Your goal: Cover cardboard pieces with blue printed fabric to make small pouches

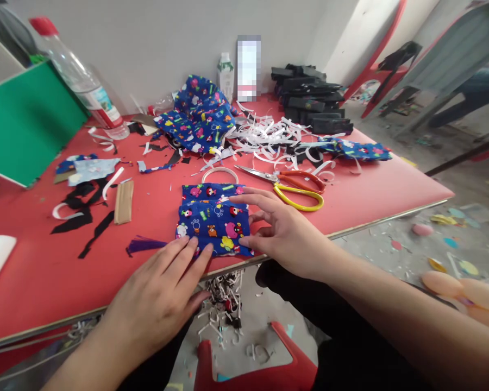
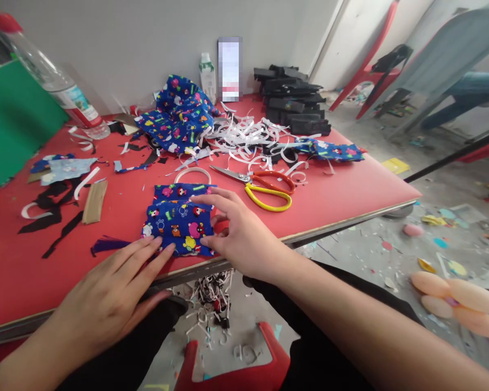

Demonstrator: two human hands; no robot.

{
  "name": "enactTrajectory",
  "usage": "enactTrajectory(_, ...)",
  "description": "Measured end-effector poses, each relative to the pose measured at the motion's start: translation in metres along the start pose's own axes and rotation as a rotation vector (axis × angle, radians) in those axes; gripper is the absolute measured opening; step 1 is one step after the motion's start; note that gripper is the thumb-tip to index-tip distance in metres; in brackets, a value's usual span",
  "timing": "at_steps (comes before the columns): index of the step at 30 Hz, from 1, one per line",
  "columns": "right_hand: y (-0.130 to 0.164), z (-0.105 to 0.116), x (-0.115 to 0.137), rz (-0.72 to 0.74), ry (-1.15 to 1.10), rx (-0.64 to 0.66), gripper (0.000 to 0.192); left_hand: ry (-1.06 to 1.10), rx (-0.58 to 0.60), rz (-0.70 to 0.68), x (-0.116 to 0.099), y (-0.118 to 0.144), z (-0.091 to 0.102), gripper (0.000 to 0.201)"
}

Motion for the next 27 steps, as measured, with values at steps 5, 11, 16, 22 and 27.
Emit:
enactTrajectory(5,-0.002,0.001,-0.001,-0.070,-0.231,0.072,0.064,-0.013,-0.008,0.036,-0.001,-0.002,-0.001,0.054)
enactTrajectory(11,-0.005,-0.001,0.005,-0.211,-0.491,0.101,0.068,0.034,-0.064,0.043,0.000,-0.012,0.000,0.057)
enactTrajectory(16,-0.005,-0.001,0.001,-0.177,-0.371,0.059,0.067,-0.052,-0.181,0.018,-0.003,-0.025,-0.001,0.032)
enactTrajectory(22,-0.002,0.001,-0.004,-0.004,0.052,-0.047,0.061,-0.118,-0.120,-0.019,-0.001,-0.026,-0.002,0.029)
enactTrajectory(27,0.000,-0.001,-0.004,0.008,0.150,-0.048,0.062,-0.079,-0.023,0.004,-0.002,-0.019,-0.001,0.046)
Point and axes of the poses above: each hand's wrist, its own y-axis away from the middle knuckle, its own z-axis out of the back of the hand, x = y × z, the point moved 1 cm from there along -y, towards the middle knuckle, and after that the axes turned 13 degrees about y, right-handed, at the moved point
